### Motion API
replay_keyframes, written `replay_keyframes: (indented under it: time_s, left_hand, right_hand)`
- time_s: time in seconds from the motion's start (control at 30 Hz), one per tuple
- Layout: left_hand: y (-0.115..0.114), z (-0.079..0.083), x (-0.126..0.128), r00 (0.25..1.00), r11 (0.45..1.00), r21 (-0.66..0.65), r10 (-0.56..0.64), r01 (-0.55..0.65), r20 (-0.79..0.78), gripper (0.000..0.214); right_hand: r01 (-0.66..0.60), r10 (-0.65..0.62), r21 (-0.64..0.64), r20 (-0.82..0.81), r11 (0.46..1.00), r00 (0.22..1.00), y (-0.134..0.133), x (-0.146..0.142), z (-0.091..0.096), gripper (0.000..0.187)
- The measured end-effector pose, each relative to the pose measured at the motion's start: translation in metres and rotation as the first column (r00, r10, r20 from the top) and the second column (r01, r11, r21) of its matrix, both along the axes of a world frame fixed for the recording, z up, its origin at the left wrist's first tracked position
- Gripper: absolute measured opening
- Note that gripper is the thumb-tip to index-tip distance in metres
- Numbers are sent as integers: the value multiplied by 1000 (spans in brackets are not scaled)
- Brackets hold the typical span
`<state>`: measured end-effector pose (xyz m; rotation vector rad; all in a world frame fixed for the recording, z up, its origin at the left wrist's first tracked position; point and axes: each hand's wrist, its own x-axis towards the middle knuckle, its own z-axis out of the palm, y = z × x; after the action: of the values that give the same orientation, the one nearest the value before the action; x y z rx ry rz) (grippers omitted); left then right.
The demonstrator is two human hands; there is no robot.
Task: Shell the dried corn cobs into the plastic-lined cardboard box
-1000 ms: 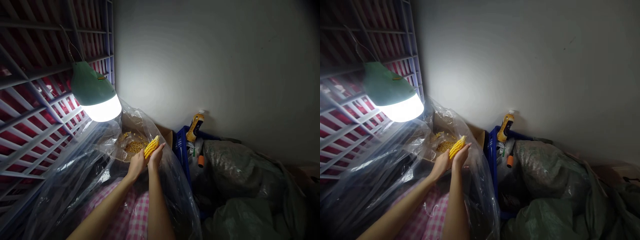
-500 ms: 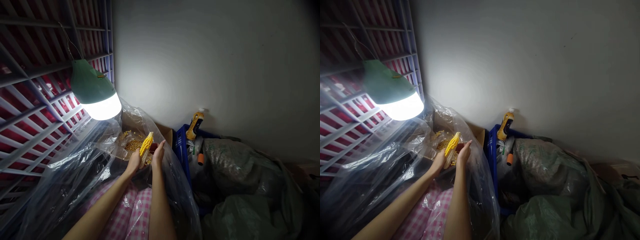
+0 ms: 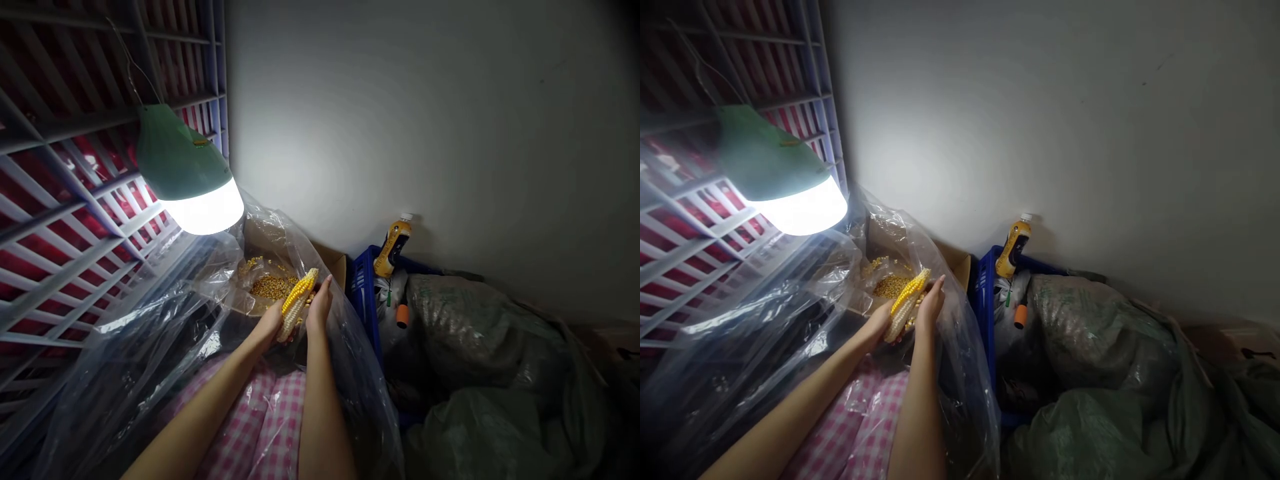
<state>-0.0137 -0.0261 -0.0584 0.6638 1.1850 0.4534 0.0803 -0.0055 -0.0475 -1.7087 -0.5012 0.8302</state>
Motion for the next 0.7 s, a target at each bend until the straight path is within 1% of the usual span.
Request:
replay_keyframes:
  time_s: [0.07,0.1,0.13,0.17,0.2,0.23,0.27,0.3,0.33,0.37,0.43,0.5,0.57,0.6,0.63,0.7]
  left_hand:
    - [2,-3,-3,998,996,92,10,-4,-66,43]
    - [3,-5,-4,992,988,154,14,5,-127,42]
    - [4,-7,-5,980,975,223,21,24,-198,41]
    - [4,-8,-5,967,959,280,26,48,-255,40]
    - [4,-9,-5,958,949,308,24,69,-286,39]
    - [3,-8,-5,959,950,301,10,80,-285,39]
    - [2,-7,-4,969,963,258,-17,82,-247,39]
    - [1,-6,-3,982,979,185,-52,86,-181,39]
    - [0,-4,-3,991,990,104,-81,92,-105,40]
    - [-1,-2,-3,995,994,42,-96,98,-34,39]
    - [-2,1,-3,992,995,-11,-102,103,69,38]
    - [-2,1,-5,993,997,2,-79,79,83,38]
    - [0,-2,-7,998,997,42,-62,61,12,41]
    - [0,-4,-8,997,995,76,-56,60,-48,41]
    - [1,-6,-8,992,990,127,-50,64,-112,41]
    - [1,-9,-8,978,971,228,-20,68,-207,38]
  right_hand:
    - [-62,63,13,-228,998,972,-2,2,0,67]
    - [-89,89,14,-288,996,953,-3,3,1,69]
    - [-100,95,-2,-280,995,955,-3,4,2,69]
    - [-86,77,-35,-209,996,975,-3,4,3,68]
    - [-51,44,-72,-101,996,994,-3,5,4,66]
    - [-2,4,-103,19,995,1000,-2,5,5,62]
    - [47,-32,-120,124,992,992,-1,5,5,60]
    - [81,-57,-121,188,989,980,-1,6,5,58]
    - [94,-71,-108,201,990,977,0,6,5,58]
    - [91,-76,-81,168,993,983,0,6,4,59]
    - [64,-63,-18,25,998,998,-1,6,2,59]
    - [27,-24,19,-144,999,989,-3,7,0,60]
    - [-26,30,19,-234,999,972,-5,8,1,64]
    - [-47,46,4,-226,999,973,-6,9,3,67]
    - [-52,47,-22,-176,998,983,-7,9,5,68]
    - [-11,12,-89,15,996,1000,-6,10,10,66]
